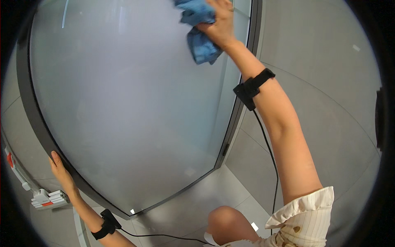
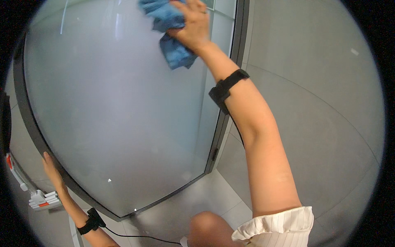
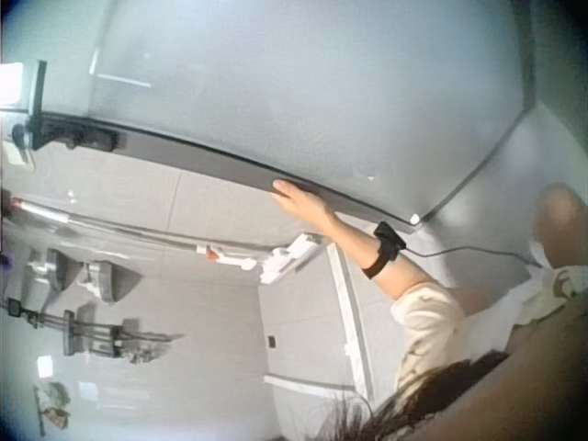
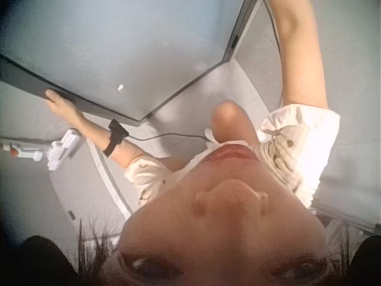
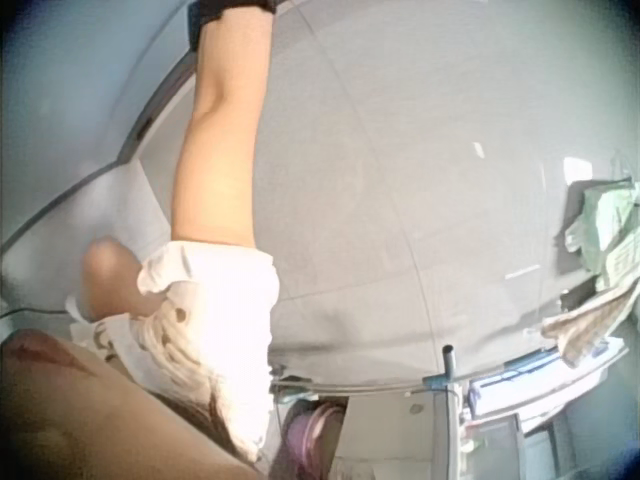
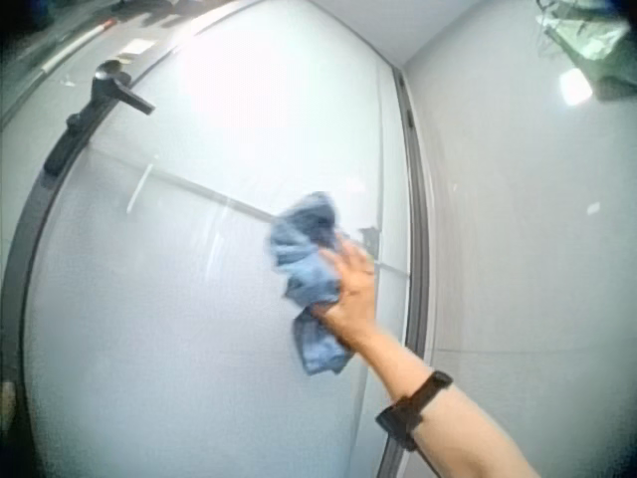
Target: The person wipes a large glass shower door with a blue cloth, moving from the lower sections upward and across the surface. They occasionally adjust their position and use both hands to reach different areas of the door.
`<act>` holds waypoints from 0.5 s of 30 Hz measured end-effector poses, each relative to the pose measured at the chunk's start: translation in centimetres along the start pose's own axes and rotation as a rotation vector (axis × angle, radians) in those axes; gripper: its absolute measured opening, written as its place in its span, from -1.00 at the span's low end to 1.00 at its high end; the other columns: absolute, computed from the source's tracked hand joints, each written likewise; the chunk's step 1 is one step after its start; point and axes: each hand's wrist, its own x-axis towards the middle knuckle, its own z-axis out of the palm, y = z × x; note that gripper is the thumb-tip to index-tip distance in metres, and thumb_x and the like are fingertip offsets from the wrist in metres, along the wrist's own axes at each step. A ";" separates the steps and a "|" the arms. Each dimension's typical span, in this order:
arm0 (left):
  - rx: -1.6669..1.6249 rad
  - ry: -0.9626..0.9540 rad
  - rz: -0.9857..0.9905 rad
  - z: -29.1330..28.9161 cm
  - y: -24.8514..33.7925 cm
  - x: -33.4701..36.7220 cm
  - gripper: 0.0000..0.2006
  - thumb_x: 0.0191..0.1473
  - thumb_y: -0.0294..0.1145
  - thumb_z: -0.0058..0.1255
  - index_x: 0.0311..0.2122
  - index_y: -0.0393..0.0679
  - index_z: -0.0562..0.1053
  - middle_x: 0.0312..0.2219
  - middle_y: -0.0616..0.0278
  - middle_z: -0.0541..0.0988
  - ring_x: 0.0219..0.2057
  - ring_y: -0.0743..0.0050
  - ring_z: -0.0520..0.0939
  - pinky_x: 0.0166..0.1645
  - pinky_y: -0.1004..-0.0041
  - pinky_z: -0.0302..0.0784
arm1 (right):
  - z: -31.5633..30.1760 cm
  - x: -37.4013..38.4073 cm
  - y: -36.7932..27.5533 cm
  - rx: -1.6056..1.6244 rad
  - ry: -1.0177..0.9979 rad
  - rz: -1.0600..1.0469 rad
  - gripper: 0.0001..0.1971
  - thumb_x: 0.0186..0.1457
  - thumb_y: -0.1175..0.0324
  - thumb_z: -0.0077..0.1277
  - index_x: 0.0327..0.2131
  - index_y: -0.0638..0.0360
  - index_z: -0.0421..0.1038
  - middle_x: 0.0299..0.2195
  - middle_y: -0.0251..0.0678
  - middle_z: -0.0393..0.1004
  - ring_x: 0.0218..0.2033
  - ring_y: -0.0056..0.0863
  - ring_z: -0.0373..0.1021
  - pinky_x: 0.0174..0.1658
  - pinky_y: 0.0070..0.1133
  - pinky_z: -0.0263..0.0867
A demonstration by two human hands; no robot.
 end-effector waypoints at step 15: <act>-0.019 0.015 0.067 0.9 7.4 -0.3 -0.31 0.23 0.08 -0.21 0.13 -0.46 0.23 0.04 0.01 0.39 0.07 0.28 0.35 0.21 0.41 0.11 | -3.7 -9.7 9.4 -0.277 0.264 1.195 -0.42 -0.29 0.06 0.19 -0.13 0.14 0.47 -0.10 -0.06 0.46 -0.05 0.07 0.31 0.07 -0.24 0.16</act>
